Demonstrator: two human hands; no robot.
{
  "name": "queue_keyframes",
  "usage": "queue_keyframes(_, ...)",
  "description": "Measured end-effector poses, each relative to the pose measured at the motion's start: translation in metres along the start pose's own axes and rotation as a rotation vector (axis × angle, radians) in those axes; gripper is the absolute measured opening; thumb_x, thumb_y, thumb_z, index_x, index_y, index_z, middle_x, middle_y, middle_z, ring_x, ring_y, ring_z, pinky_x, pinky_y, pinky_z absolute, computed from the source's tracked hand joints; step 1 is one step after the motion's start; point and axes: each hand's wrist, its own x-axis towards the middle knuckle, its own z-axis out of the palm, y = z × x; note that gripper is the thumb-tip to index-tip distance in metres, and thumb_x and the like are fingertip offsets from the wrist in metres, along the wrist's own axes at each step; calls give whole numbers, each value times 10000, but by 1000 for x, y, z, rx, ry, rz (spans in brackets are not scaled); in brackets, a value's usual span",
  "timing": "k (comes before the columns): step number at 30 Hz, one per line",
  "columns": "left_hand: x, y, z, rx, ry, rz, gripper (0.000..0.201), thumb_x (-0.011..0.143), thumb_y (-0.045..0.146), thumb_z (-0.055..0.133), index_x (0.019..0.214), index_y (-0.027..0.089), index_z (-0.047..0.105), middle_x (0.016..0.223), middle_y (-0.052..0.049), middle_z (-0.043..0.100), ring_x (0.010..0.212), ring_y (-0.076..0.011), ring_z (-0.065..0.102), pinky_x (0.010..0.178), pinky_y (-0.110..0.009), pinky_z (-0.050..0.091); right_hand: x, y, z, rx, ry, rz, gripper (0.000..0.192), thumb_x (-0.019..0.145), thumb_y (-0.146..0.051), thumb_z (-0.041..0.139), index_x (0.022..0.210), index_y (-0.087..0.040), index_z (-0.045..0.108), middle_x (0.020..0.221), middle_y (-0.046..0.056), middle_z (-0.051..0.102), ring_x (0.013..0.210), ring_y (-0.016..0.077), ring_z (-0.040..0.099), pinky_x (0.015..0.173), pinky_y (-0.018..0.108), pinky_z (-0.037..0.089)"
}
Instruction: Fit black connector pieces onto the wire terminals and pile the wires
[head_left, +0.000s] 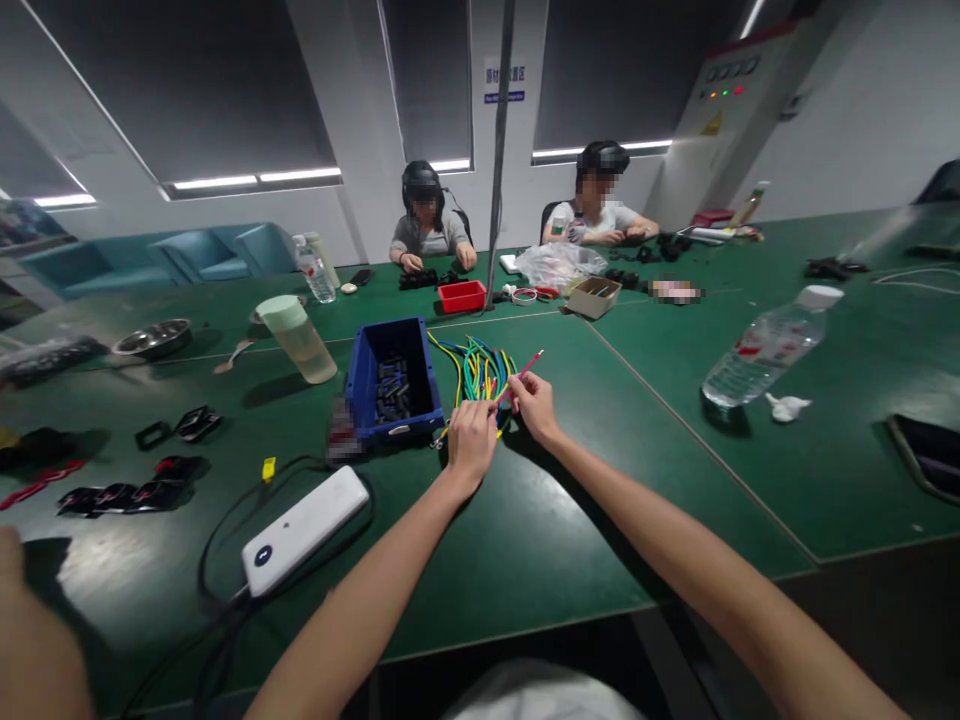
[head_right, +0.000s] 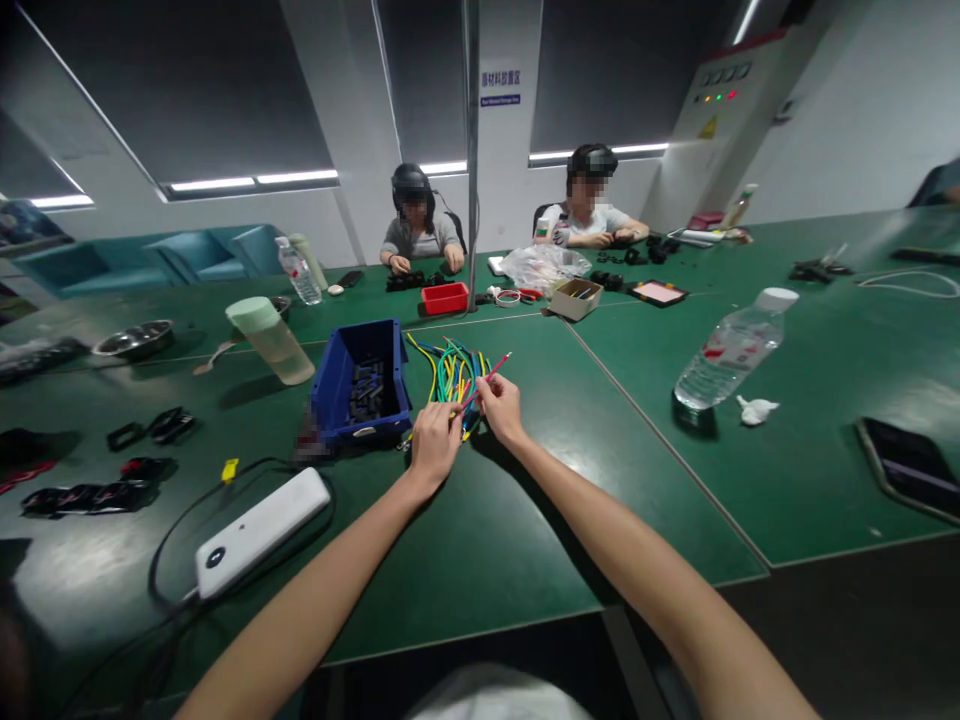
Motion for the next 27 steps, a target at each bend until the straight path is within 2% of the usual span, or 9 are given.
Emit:
queue_keyframes(3,-1,-1,-9,3,53,45,182,882,177,446,966,162,607,927,-75,659,911,-206,578,813,-339,423,-13,-1,-3,65,99,25,313,728,-497,595,655,-206,507,492,-47,482,403,105,419,406,247,345)
queue_keyframes(5,1,-7,-23,29,131,30,197,886,193,426,955,152,606,913,-86,652,908,-212,574,832,-341,412,-21,-2,-7,86,137,34,296,735,-480,586,667,-202,509,508,-43,487,419,108,442,405,242,351)
queue_keyframes(8,10,-26,-50,118,250,-86,236,870,171,390,988,135,591,948,-111,631,934,-221,554,869,-346,397,-31,-2,-14,47,144,29,283,752,-465,565,678,-196,517,517,-35,499,430,109,459,405,236,351)
queue_keyframes(10,16,-42,-66,203,273,-197,279,859,150,358,1030,135,577,976,-112,625,957,-229,546,878,-346,396,-38,-3,-19,13,125,24,264,753,-453,562,707,-195,528,526,-33,515,431,111,467,404,235,353)
queue_keyframes(12,20,-55,-76,286,212,-311,303,845,155,355,1046,147,581,1007,-111,630,969,-245,548,858,-355,409,-43,-4,-22,1,98,20,235,746,-431,570,767,-200,538,528,-40,525,424,115,474,400,236,356)
queue_keyframes(15,23,-67,-78,371,7,-441,334,845,214,355,1056,157,607,1074,-130,633,1009,-278,549,841,-384,421,-47,-5,-24,10,84,22,229,727,-402,585,839,-211,523,523,-54,532,404,119,476,392,236,364)
queue_keyframes(19,29,-71,-75,417,-289,-554,411,850,301,328,1053,142,648,1144,-175,627,1077,-342,542,833,-443,425,-46,-4,-23,-21,102,20,212,733,-398,571,820,-215,509,532,-48,549,403,119,486,396,235,368)
queue_keyframes(23,36,-75,-78,388,-405,-593,428,796,355,388,956,109,699,1048,-230,663,966,-387,607,742,-463,453,-46,-4,-22,-44,90,6,195,743,-399,556,788,-217,504,513,-54,532,404,120,489,403,232,367)
queue_keyframes(27,37,-76,-79,393,-406,-618,477,803,400,372,949,91,706,1043,-241,665,970,-402,612,751,-473,455,-46,-5,-21,-53,25,-12,183,747,-392,561,763,-216,513,506,-51,531,404,121,495,409,234,381)
